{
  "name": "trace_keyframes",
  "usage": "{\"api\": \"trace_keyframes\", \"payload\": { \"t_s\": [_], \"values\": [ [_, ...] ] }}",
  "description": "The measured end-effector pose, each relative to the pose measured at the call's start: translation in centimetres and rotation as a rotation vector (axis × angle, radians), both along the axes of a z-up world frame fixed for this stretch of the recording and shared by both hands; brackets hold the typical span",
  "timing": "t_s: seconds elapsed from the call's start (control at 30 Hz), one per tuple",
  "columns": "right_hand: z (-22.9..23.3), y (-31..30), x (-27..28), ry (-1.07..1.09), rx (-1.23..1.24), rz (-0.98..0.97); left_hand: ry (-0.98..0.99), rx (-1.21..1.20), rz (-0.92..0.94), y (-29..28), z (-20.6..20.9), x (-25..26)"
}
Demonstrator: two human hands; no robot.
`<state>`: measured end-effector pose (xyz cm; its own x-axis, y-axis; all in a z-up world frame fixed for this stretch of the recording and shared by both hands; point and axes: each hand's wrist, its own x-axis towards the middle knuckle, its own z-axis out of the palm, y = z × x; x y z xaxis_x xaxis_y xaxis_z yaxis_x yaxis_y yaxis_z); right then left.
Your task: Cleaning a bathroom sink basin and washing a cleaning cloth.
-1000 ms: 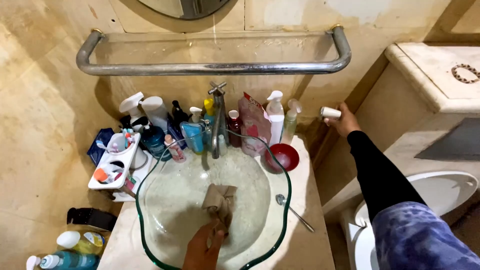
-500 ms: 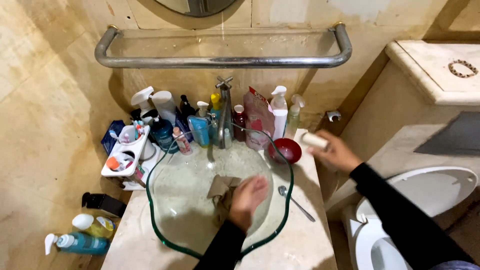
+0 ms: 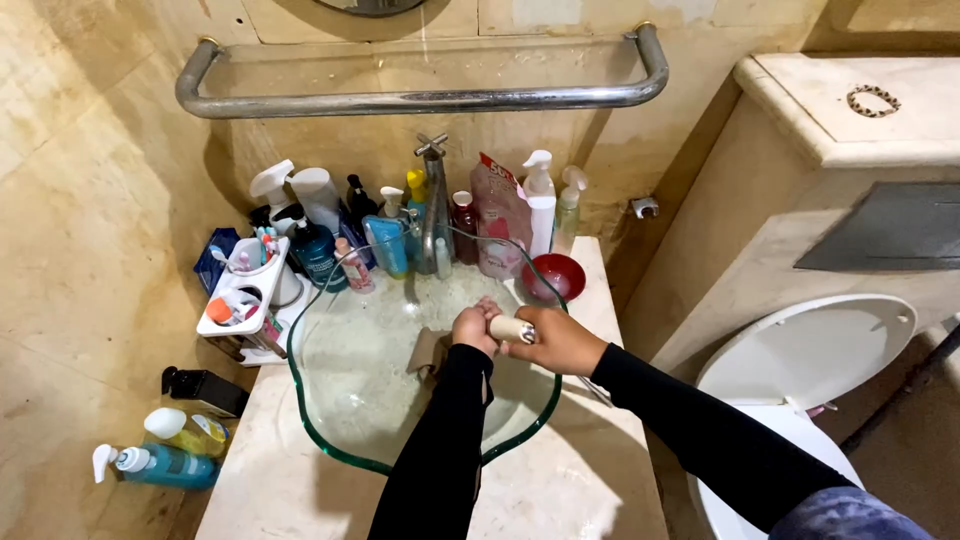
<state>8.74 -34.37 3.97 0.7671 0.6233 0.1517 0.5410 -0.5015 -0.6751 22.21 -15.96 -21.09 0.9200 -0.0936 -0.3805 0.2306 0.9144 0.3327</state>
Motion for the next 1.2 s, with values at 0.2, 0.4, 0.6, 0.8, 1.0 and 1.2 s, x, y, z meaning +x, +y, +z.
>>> {"api": "trace_keyframes", "payload": {
  "t_s": [0.2, 0.4, 0.6, 0.8, 1.0, 1.2],
  "values": [
    [0.4, 1.5, 0.6, 0.04, -0.021, -0.119, 0.132, 0.288, -0.048, -1.0, 1.1, -3.2],
    [1.6, 4.5, 0.4, -0.001, -0.121, -0.291, -0.173, 0.083, -0.029, -4.8, 14.6, -15.2],
    [-4.7, 6.4, 5.3, -0.203, -0.133, -0.132, -0.364, 0.289, -0.111, -2.7, 14.9, -17.6],
    [-12.1, 8.5, 14.0, 1.05, 0.399, 0.003, -0.173, 0.403, -0.038, -5.1, 12.0, -16.4],
    [-12.6, 10.4, 15.3, 1.425, 0.436, 0.126, -0.096, 0.617, 0.027, -6.4, 14.0, -17.3],
    [-18.6, 10.2, 19.2, 0.9, 0.278, 0.424, -0.064, 0.651, 0.062, -6.4, 13.9, -17.3]
  ]
}}
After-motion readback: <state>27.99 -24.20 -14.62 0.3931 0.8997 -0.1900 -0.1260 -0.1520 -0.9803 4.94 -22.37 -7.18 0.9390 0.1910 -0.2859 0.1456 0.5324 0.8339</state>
